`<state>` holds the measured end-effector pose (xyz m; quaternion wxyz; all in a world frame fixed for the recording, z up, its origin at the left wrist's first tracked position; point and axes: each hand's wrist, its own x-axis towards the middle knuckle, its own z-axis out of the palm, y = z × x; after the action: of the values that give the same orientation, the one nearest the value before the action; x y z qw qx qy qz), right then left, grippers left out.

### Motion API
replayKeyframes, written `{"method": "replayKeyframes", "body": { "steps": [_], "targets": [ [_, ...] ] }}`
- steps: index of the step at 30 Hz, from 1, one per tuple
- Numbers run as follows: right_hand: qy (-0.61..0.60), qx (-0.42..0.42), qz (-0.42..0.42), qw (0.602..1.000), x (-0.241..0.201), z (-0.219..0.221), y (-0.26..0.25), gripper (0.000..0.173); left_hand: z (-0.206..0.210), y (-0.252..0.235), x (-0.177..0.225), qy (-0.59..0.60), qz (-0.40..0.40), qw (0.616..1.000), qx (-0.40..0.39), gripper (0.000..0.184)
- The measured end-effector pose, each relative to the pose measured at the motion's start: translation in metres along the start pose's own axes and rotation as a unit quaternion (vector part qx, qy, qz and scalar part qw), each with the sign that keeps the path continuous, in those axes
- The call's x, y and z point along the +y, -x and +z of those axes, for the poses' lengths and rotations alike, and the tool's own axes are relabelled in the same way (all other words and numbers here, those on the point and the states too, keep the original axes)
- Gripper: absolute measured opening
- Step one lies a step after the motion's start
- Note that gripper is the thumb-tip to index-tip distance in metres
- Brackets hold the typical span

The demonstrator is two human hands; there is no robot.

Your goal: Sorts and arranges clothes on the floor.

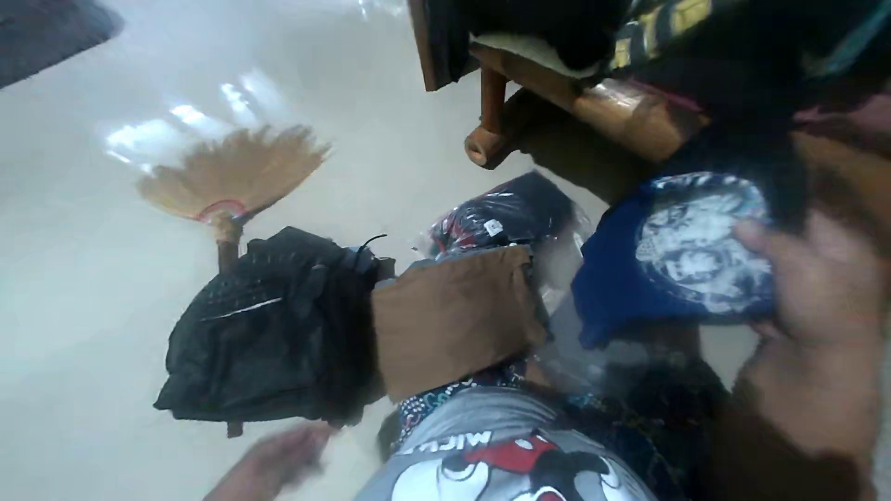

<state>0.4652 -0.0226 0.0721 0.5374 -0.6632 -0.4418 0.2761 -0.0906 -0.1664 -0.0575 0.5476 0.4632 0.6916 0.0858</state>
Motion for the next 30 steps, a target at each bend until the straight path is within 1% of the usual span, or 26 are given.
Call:
{"method": "replayKeyframes", "body": {
  "steps": [1, 2, 4, 5, 8, 9, 11, 12, 13, 15, 16, 17, 19, 20, 21, 23, 24, 25, 26, 28, 29, 30],
  "targets": [
    [0.028, -0.007, 0.003, 1.000, -0.003, 0.005, 0.000, 0.016, 0.006, -0.023, 0.020, 0.056, 0.055, 0.996, 0.049, 0.037],
    [0.047, -0.014, 0.002, 0.999, -0.004, 0.010, -0.001, 0.015, 0.013, -0.040, 0.048, 0.097, 0.086, 0.988, 0.088, 0.040],
    [0.089, -0.031, -0.007, 0.995, -0.009, 0.019, -0.006, 0.017, 0.027, -0.070, 0.091, 0.109, 0.108, 0.980, 0.127, 0.049],
    [0.120, -0.036, -0.007, 0.992, -0.015, 0.024, -0.012, 0.018, 0.033, -0.083, 0.102, 0.092, 0.110, 0.980, 0.135, 0.053],
    [0.201, -0.070, -0.013, 0.977, -0.039, 0.035, -0.047, 0.026, 0.047, -0.109, 0.113, 0.039, 0.104, 0.980, 0.165, 0.071],
    [0.215, -0.076, -0.021, 0.973, -0.044, 0.037, -0.063, 0.028, 0.051, -0.113, 0.112, 0.045, 0.102, 0.977, 0.184, 0.077],
    [0.231, -0.091, -0.042, 0.968, -0.058, 0.044, -0.092, 0.030, 0.057, -0.117, 0.112, 0.107, 0.088, 0.968, 0.211, 0.088],
    [0.240, -0.098, -0.064, 0.964, -0.064, 0.049, -0.104, 0.030, 0.058, -0.116, 0.112, 0.153, 0.079, 0.961, 0.216, 0.087],
    [0.253, -0.099, -0.096, 0.957, -0.067, 0.056, -0.114, 0.031, 0.060, -0.114, 0.112, 0.201, 0.072, 0.953, 0.214, 0.080],
    [0.301, -0.109, -0.156, 0.935, -0.072, 0.080, -0.120, 0.034, 0.062, -0.108, 0.114, 0.278, 0.064, 0.938, 0.195, 0.051],
    [0.333, -0.118, -0.178, 0.918, -0.072, 0.098, -0.115, 0.035, 0.063, -0.105, 0.115, 0.308, 0.063, 0.933, 0.176, 0.038],
    [0.365, -0.126, -0.196, 0.901, -0.066, 0.120, -0.107, 0.035, 0.062, -0.100, 0.117, 0.335, 0.064, 0.927, 0.154, 0.032],
    [0.409, -0.164, -0.211, 0.873, -0.039, 0.167, -0.087, 0.037, 0.062, -0.089, 0.122, 0.384, 0.078, 0.912, 0.123, 0.032],
    [0.405, -0.209, -0.197, 0.868, -0.022, 0.185, -0.070, 0.040, 0.062, -0.084, 0.126, 0.400, 0.086, 0.905, 0.113, 0.035],
    [0.378, -0.272, -0.171, 0.868, -0.010, 0.196, -0.046, 0.046, 0.062, -0.079, 0.134, 0.408, 0.098, 0.902, 0.103, 0.038],
    [0.253, -0.426, -0.104, 0.862, -0.002, 0.205, 0.018, 0.073, 0.066, -0.068, 0.155, 0.419, 0.141, 0.894, 0.068, 0.043],
    [0.197, -0.503, -0.071, 0.838, -0.003, 0.205, 0.047, 0.089, 0.070, -0.063, 0.168, 0.421, 0.163, 0.891, 0.042, 0.040],
    [0.161, -0.552, -0.045, 0.817, -0.004, 0.203, 0.069, 0.100, 0.076, -0.059, 0.179, 0.414, 0.185, 0.891, 0.013, 0.035],
    [0.147, -0.549, -0.031, 0.822, -0.005, 0.198, 0.079, 0.097, 0.080, -0.057, 0.186, 0.405, 0.207, 0.891, -0.021, 0.033],
    [0.132, -0.472, -0.015, 0.872, -0.002, 0.179, 0.069, 0.059, 0.078, -0.063, 0.190, 0.354, 0.255, 0.894, -0.102, 0.049],
    [0.122, -0.433, -0.019, 0.893, -0.001, 0.164, 0.054, 0.044, 0.075, -0.068, 0.191, 0.325, 0.281, 0.896, -0.113, 0.052],
    [0.121, -0.396, -0.032, 0.910, -0.004, 0.146, 0.036, 0.038, 0.071, -0.074, 0.190, 0.300, 0.301, 0.901, -0.091, 0.051]
  ]
}}
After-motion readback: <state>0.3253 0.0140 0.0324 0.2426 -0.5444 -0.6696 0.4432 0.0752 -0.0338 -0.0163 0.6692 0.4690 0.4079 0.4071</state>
